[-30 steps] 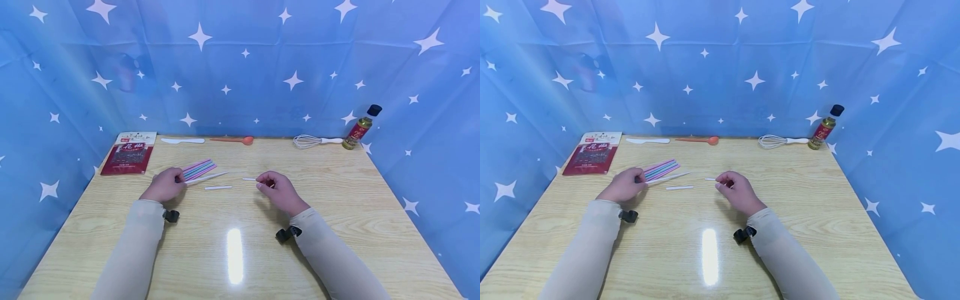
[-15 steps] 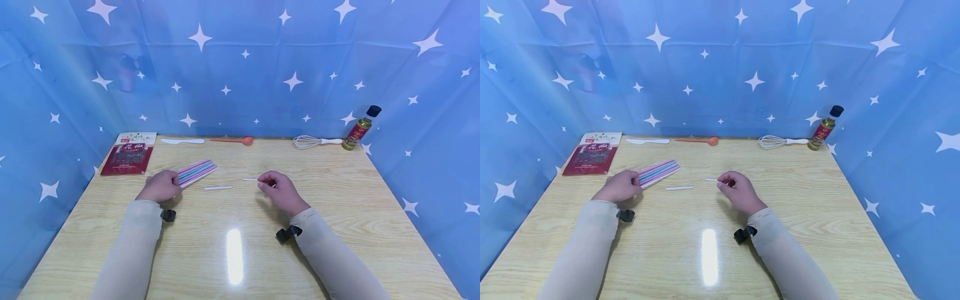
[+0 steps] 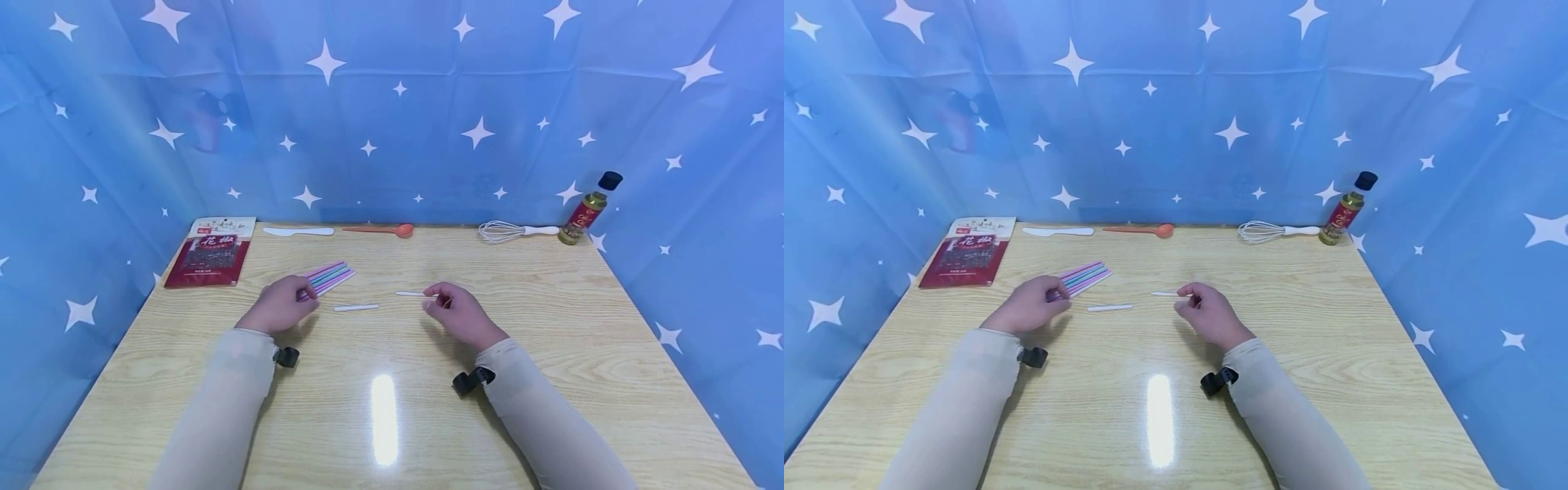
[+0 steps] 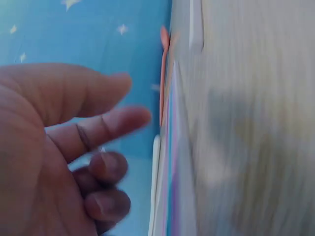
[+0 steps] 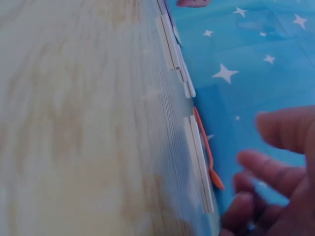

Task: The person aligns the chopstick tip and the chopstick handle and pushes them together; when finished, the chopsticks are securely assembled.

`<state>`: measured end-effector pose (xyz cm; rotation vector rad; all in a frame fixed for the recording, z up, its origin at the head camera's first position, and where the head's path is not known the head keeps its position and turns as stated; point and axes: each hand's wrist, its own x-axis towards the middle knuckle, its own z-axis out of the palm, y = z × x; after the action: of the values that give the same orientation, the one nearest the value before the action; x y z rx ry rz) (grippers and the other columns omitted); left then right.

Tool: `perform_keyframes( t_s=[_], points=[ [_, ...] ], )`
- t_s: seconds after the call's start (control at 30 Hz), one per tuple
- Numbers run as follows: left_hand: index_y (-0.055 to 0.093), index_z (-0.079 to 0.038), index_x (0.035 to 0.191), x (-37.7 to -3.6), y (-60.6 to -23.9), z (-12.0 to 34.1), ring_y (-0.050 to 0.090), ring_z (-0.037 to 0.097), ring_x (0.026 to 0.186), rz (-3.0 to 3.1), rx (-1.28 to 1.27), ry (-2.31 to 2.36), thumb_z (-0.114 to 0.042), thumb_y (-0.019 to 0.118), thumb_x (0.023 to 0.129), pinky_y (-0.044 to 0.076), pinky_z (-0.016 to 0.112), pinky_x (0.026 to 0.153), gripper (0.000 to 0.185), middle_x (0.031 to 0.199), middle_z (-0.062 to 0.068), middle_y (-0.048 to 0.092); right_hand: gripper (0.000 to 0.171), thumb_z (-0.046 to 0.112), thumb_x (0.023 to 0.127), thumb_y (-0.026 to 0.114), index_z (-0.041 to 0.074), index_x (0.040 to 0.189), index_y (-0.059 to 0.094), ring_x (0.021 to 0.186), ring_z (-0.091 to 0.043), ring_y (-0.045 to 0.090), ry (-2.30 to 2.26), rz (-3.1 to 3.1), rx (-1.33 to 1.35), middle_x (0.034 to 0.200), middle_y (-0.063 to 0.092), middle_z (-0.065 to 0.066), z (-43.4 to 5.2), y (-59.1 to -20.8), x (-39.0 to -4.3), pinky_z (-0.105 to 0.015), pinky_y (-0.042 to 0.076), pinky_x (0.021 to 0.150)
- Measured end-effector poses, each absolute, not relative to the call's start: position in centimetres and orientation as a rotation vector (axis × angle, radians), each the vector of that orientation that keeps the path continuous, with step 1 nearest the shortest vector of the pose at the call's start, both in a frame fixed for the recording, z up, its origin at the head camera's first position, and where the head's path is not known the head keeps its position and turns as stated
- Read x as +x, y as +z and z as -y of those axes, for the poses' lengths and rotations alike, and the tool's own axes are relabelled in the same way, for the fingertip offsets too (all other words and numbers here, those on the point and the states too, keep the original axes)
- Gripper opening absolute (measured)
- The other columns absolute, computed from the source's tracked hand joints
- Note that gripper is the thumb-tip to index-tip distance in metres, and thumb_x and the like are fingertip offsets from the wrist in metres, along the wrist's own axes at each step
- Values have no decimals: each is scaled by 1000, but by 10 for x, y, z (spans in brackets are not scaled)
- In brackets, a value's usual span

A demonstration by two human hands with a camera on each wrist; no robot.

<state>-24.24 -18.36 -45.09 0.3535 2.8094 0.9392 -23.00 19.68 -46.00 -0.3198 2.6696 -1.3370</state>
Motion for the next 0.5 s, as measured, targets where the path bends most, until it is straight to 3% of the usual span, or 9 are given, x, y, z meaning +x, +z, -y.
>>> perform_keyframes(
  t_s=[0.17,0.3,0.5],
  points=[
    [74,-9,127,-237,-451,161,46,19,70,-2716,457,1035,-20,64,105,41,36,67,26,84,5,57,57,31,103,67,10,155,52,99,-25,57,-1085,-2673,-342,115,63,-12,-199,-462,-231,-40,48,85],
    [74,-11,130,-233,-451,148,41,17,59,-2684,474,1022,-22,65,105,41,35,59,29,73,3,54,66,33,103,66,11,161,44,105,-27,56,-1021,-2658,-365,122,63,-15,-198,-462,-232,-43,47,90],
    [73,-12,133,-231,-453,141,49,16,68,-2680,508,926,-21,67,103,43,33,62,32,82,1,60,70,34,104,65,8,163,38,101,-26,55,-969,-2632,-389,128,62,-16,-198,-460,-232,-42,46,90]
  ],
)
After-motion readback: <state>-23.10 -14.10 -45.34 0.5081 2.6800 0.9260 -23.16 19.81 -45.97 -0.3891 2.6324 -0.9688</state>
